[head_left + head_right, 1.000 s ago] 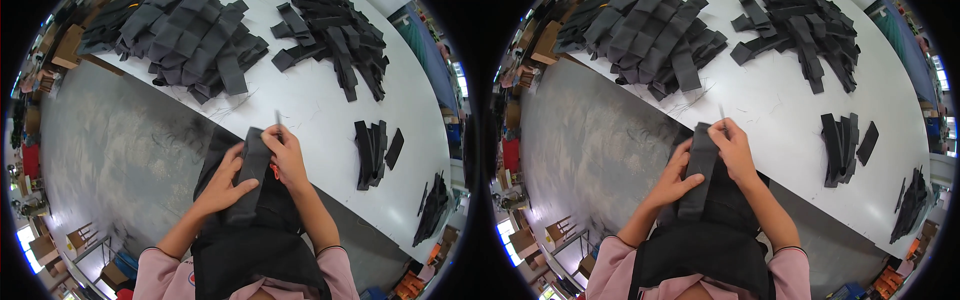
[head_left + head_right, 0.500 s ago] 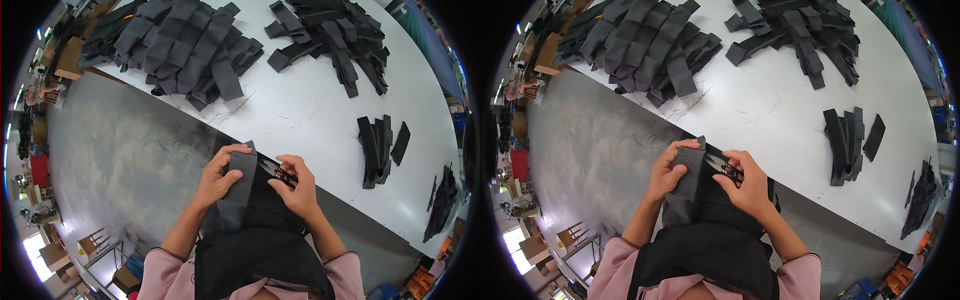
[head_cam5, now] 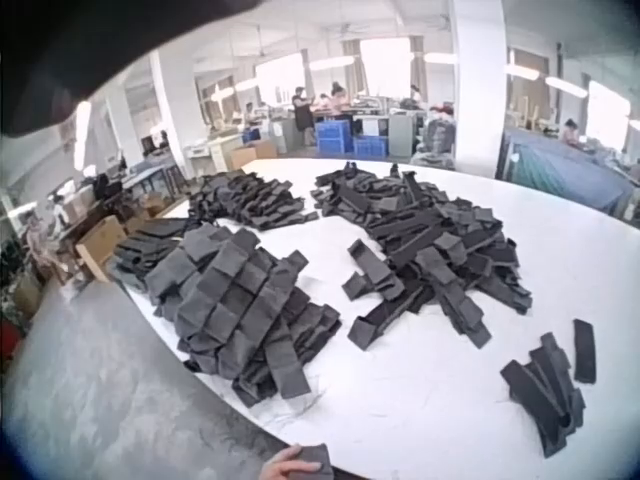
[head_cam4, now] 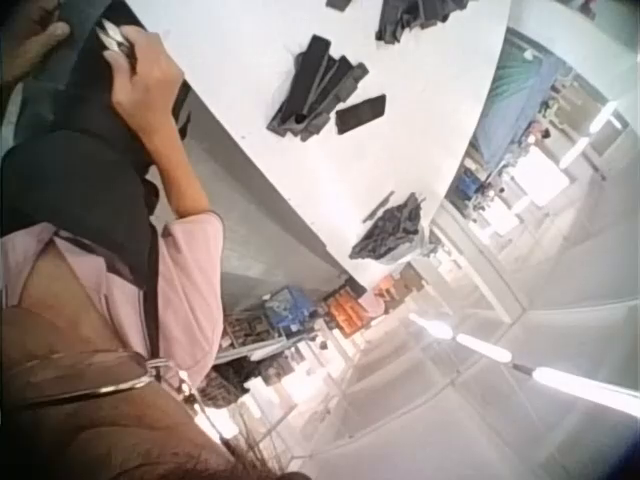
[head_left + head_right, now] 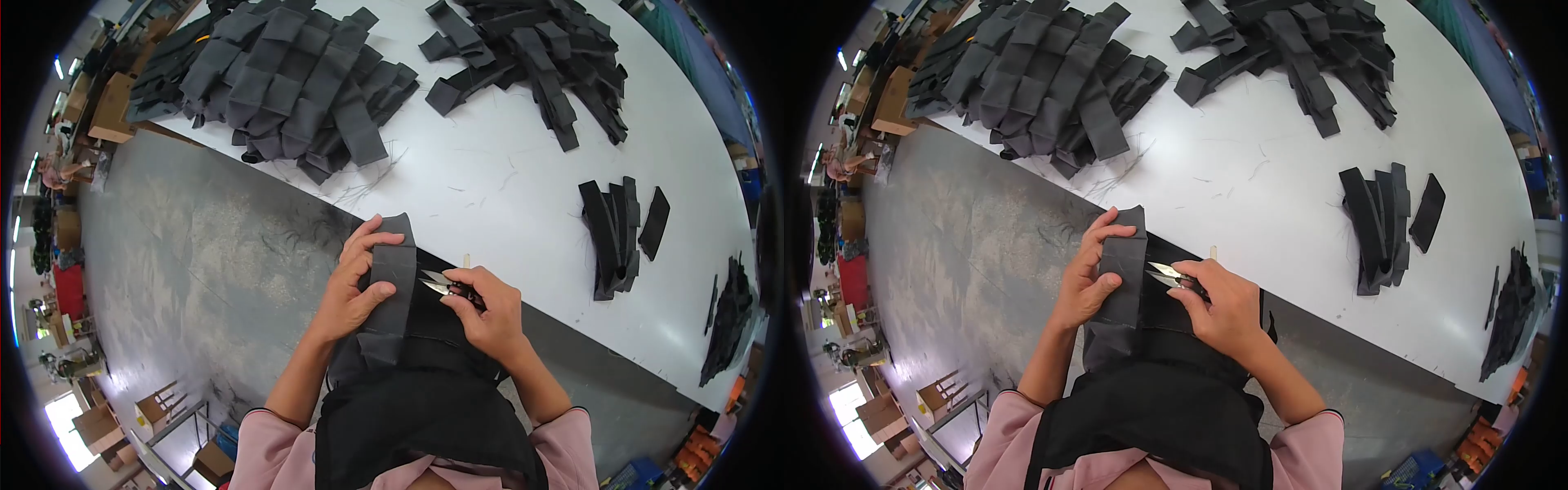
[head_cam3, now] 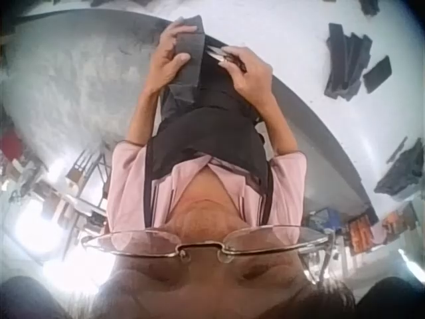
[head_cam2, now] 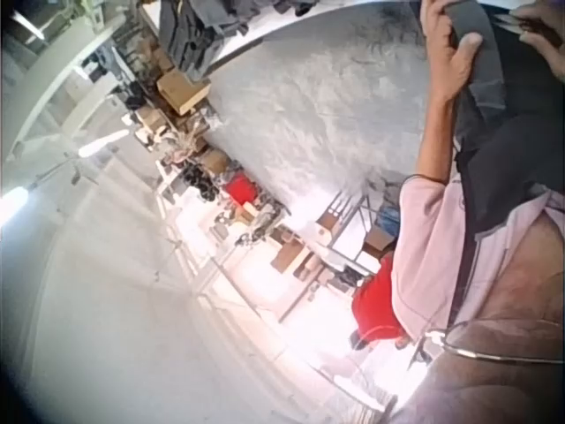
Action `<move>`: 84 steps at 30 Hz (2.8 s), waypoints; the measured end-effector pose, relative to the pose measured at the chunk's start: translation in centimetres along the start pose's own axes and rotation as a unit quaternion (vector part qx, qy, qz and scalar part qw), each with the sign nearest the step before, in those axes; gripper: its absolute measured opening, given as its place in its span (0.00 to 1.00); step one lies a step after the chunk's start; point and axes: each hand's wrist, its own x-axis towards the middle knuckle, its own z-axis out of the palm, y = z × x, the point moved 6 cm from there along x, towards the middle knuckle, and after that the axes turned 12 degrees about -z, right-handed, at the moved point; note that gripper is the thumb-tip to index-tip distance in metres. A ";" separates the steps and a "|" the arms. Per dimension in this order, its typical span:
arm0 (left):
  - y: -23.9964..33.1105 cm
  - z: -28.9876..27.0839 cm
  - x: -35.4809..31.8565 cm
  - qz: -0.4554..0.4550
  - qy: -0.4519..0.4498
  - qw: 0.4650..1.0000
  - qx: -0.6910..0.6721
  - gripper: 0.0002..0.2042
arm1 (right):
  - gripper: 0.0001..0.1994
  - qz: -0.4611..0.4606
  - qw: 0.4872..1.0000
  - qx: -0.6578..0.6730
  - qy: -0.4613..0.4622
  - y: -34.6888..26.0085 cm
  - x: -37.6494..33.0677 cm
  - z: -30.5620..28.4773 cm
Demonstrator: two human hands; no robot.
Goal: The person is using a small pair of snips/scissors to trim excess threads or refine the edges of pre-cut black fabric strips in a manufacturing setting.
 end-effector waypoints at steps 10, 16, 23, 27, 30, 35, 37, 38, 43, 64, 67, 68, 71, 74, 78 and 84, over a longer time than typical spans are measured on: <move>0.1 0.4 0.0 0.008 -0.010 1.000 0.001 0.18 | 0.09 0.009 1.000 -0.014 0.025 0.1 0.0 0.1; -0.2 0.4 0.0 -0.008 -0.034 0.999 -0.027 0.19 | 0.09 0.005 1.000 -0.010 -0.012 0.0 0.8 0.3; 0.1 0.6 0.0 -0.014 -0.068 0.998 0.006 0.21 | 0.09 0.016 0.998 0.025 -0.058 -0.4 2.0 1.0; -0.1 0.5 -0.1 -0.010 -0.068 0.997 0.019 0.22 | 0.09 -0.004 0.996 -0.018 -0.083 -0.6 2.3 1.9; -0.4 0.4 -0.2 -0.016 -0.064 0.998 0.015 0.22 | 0.09 -0.046 0.995 -0.052 -0.066 -0.6 2.2 2.2; -0.3 0.2 -0.3 -0.026 -0.051 0.998 0.034 0.23 | 0.08 0.025 1.000 0.008 -0.012 -0.1 1.6 2.3; -0.2 0.4 -0.1 -0.028 -0.051 0.996 0.063 0.22 | 0.08 0.014 1.000 0.001 -0.026 -0.1 1.7 2.4; -0.1 0.4 0.0 -0.027 -0.051 0.996 0.062 0.22 | 0.08 0.026 0.999 0.007 -0.021 0.1 1.7 2.4; 0.5 0.1 0.0 -0.028 -0.022 0.999 0.010 0.17 | 0.08 0.023 0.999 0.019 -0.028 0.3 2.4 2.2; -0.2 -2.1 -0.3 -0.043 0.114 0.982 -0.142 0.12 | 0.13 0.215 0.930 0.297 -0.016 2.3 2.7 7.1; -1.4 -1.6 0.1 -0.028 0.127 0.984 -0.125 0.15 | 0.09 0.240 0.832 0.476 0.154 1.7 1.3 4.8; -1.3 -1.5 0.5 -0.046 0.118 0.983 -0.133 0.16 | 0.11 0.235 0.835 0.456 0.199 2.8 0.6 3.9; -0.1 -1.7 0.9 -0.018 0.124 0.978 -0.166 0.15 | 0.12 0.195 0.840 0.473 0.180 2.0 1.9 4.2; 1.7 -2.5 -0.4 -0.041 0.147 0.972 -0.181 0.13 | 0.11 0.216 0.862 0.440 0.131 0.8 2.4 5.9; 2.2 -2.8 -0.7 -0.024 0.150 0.979 -0.136 0.15 | 0.10 0.228 0.884 0.404 0.052 -0.5 3.6 7.4; 3.7 -3.6 -1.1 -0.010 0.180 0.977 -0.115 0.16 | 0.08 0.112 0.924 0.363 0.037 -0.5 4.1 6.5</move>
